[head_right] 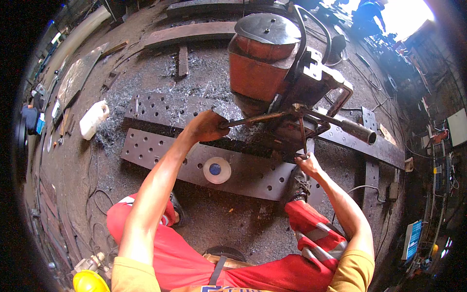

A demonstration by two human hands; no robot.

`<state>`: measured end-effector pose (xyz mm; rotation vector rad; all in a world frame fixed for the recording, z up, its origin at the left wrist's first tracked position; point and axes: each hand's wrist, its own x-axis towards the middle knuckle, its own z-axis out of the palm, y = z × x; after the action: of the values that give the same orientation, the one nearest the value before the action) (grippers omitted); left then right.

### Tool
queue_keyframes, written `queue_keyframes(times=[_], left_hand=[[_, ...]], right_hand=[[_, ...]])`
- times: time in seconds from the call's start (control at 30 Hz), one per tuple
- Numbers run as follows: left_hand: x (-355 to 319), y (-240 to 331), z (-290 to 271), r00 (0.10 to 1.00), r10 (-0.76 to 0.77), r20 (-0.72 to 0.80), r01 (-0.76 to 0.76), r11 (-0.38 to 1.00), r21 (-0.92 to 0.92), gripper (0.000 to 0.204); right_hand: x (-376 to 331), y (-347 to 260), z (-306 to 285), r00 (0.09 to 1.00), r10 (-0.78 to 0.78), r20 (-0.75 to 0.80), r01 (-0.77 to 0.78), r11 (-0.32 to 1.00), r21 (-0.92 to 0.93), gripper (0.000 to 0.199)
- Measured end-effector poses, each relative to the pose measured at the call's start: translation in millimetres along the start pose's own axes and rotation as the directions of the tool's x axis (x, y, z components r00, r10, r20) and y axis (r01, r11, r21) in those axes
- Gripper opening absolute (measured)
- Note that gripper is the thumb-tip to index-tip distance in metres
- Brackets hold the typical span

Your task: The person operates a drill press on a perforated metal plate, repeatedly positioning the workpiece and applying a liquid from a plastic bottle while the machine runs. The person adjusts the plate and the machine controls throughout the clip.

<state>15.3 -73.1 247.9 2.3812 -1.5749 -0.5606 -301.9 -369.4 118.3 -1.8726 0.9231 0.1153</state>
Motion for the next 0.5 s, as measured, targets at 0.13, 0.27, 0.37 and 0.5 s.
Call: queue_keyframes(times=[0.13, 0.27, 0.37, 0.5], left_hand=[[2.1, -1.2, 2.7, 0.998, 0.045, -0.039, -0.045, 0.999, -0.023, 0.030], [4.0, -4.8, 5.3, 0.999, 0.034, -0.018, -0.034, 0.999, -0.020, 0.030], [5.6, -7.8, 10.3, 0.999, 0.030, -0.039, -0.031, 0.999, -0.026, 0.030], [1.9, -12.4, 13.2, 0.995, 0.059, -0.081, -0.065, 0.996, -0.067, 0.032]], right_hand=[[4.2, 10.0, -4.5, 0.988, -0.128, 0.083, 0.101, 0.958, 0.268, 0.036], [1.3, 9.0, -0.3, 0.997, -0.075, -0.017, 0.076, 0.995, 0.064, 0.036], [-0.1, 6.1, -3.9, 0.998, -0.017, -0.059, 0.013, 0.997, -0.070, 0.029], [-3.9, -1.5, 0.1, 0.997, 0.050, -0.062, -0.055, 0.995, -0.087, 0.023]])
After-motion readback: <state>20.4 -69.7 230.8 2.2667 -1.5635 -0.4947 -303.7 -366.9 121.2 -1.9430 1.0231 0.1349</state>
